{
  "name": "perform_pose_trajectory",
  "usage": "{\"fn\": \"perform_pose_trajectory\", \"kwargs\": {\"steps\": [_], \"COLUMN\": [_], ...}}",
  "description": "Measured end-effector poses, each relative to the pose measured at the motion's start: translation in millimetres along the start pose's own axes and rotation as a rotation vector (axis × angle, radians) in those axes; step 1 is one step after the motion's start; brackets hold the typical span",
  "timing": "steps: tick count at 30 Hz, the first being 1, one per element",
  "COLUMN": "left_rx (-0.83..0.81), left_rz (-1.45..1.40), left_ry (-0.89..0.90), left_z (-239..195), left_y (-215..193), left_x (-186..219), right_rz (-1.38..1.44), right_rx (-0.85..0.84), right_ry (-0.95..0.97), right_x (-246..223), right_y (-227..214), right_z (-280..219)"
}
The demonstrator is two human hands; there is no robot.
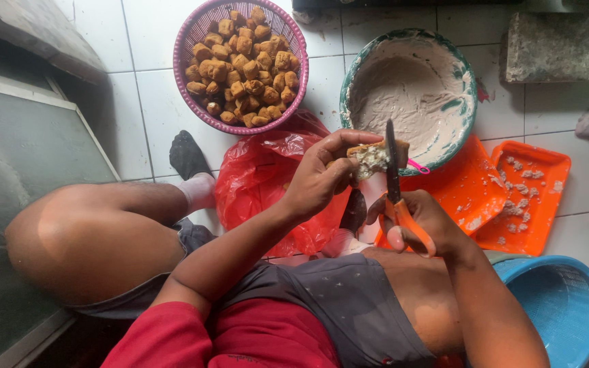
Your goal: The person sits on the floor and uses orange-handled scissors to cut small fried dough pieces from a pink basket into a red plastic bag. The person handles each piece individually, cuts it, and places it into the bag.
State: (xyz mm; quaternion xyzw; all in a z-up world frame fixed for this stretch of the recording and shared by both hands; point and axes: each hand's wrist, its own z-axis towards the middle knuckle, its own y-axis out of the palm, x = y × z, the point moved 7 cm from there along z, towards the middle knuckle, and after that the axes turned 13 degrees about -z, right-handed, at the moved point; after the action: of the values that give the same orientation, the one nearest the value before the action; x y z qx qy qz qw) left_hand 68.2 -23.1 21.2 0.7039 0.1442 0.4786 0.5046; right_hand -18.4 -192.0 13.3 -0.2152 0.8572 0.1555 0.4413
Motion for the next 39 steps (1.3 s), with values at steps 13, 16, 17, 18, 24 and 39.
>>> {"fn": "perform_pose_trajectory", "kwargs": {"steps": [13, 16, 17, 18, 24, 39], "left_rx": [0.747, 0.805, 0.802, 0.84, 0.639, 0.048], "left_rz": [0.066, 0.038, 0.044, 0.02, -0.043, -0.012], "left_ry": [-0.04, 0.064, 0.099, 0.128, 0.037, -0.037], "left_z": [29, 27, 29, 28, 32, 21], "left_y": [-232, -284, -288, -285, -134, -34], "left_x": [-114, -96, -86, -79, -84, -72], "right_rz": [-0.099, -0.076, -0.1, -0.121, -0.651, -0.451], "right_rx": [0.199, 0.175, 0.184, 0.192, 0.415, 0.66], "right_ry": [0.158, 0.148, 0.17, 0.193, 0.256, -0.114], "right_x": [18, 17, 17, 17, -11, -17], "right_y": [-21, -18, -19, -18, -11, -31], "right_z": [15, 13, 12, 12, 21, -5]}}
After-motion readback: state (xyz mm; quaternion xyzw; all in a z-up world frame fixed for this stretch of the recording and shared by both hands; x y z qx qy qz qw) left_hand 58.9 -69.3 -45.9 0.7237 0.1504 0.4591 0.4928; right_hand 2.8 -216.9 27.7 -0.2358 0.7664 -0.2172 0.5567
